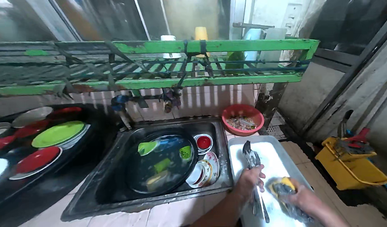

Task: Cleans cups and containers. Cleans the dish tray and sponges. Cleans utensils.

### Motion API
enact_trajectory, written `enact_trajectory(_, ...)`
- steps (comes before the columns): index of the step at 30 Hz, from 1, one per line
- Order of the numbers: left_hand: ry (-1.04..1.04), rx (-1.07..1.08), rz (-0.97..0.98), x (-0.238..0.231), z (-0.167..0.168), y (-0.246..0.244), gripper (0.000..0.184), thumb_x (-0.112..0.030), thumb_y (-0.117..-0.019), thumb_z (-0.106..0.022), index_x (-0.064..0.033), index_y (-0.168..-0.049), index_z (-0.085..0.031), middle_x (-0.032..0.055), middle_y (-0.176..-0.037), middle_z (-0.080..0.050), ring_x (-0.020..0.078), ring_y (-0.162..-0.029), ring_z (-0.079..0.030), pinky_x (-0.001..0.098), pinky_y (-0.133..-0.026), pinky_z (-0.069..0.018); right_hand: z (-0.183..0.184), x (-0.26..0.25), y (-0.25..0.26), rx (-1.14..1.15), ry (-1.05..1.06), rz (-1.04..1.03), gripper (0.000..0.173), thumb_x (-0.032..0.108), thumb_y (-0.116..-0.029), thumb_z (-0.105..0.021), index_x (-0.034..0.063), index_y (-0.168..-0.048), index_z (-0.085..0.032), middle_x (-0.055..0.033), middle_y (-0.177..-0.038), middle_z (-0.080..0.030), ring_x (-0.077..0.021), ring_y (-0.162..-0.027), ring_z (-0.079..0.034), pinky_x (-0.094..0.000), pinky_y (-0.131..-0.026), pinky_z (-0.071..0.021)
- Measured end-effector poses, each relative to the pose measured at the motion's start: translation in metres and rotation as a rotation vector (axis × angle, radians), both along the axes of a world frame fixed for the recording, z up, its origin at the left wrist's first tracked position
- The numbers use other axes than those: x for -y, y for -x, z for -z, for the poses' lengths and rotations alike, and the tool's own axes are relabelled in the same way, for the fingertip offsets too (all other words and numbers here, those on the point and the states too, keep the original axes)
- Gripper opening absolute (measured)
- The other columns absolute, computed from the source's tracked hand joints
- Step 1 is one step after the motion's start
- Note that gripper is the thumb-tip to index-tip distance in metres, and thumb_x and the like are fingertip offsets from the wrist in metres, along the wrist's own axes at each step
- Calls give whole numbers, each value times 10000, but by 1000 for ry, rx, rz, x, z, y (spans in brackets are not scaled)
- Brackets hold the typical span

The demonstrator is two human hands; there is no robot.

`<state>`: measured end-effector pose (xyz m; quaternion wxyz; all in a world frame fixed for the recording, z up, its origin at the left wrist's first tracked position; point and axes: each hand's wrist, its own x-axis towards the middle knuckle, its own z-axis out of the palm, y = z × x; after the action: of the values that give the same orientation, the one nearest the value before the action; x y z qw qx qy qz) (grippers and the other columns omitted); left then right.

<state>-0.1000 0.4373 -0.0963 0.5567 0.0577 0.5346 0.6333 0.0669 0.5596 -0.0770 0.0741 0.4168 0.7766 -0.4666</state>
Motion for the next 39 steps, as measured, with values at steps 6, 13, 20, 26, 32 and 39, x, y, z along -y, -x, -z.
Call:
enact_trajectory(6, 126, -248, 172, 4, -9, -17, 145, -119, -1028, -569, 22, -1000, -586, 44, -647, -634, 126, -508, -629, 271, -523, -561, -20, 18, 18, -650, 475, 377, 580, 61, -802, -724, 42, -1342, -512, -131, -979, -727, -224, -814, -735, -402, -708, -639)
enact_trajectory(13, -44, -270, 273, 14, -7, -20, 333, -307, -1079, -522, -2, -1082, -655, 22, -764, -685, 61, -504, -575, 218, -519, -521, -24, -9, 24, -849, 501, 580, 503, 64, -900, -598, 66, -1379, -447, -98, -914, -699, -167, -731, -716, -344, -608, -625)
enact_trajectory(20, -147, 12, 404, 15, 1, -11, 278, -263, -1095, -441, -70, -1036, -631, -41, -704, -584, 37, -515, -525, 186, -508, -486, -21, -20, 12, -905, 456, 378, 640, 203, -724, -792, 60, -1278, -503, -68, -911, -733, -167, -765, -735, -347, -668, -640)
enact_trajectory(26, 28, -74, 64, 2, 1, -10, 104, -75, -1041, -555, 12, -1094, -534, 24, -681, -555, 88, -477, -546, 219, -468, -510, -25, 8, 12, -615, 186, 259, 697, 346, -796, -781, 43, -1363, -513, -68, -1044, -712, -157, -872, -717, -358, -766, -626)
enact_trajectory(32, 170, -150, 100, -1, 2, -16, 233, -107, -1024, -610, -9, -1205, -502, 26, -720, -545, 62, -455, -481, 194, -418, -417, 3, 9, 44, -332, -340, 133, 494, 57, -900, -707, 34, -1380, -592, -207, -1250, -686, -313, -1192, -657, -517, -1053, -490)
enact_trajectory(39, 225, -99, 74, 0, 1, -10, 230, 25, -985, -550, -21, -1194, -463, 23, -647, -506, 69, -431, -464, 197, -387, -388, 25, 16, 42, -408, -391, -74, 563, 4, -896, -669, -38, -1432, -503, -244, -1331, -631, -338, -1238, -630, -489, -1086, -481)
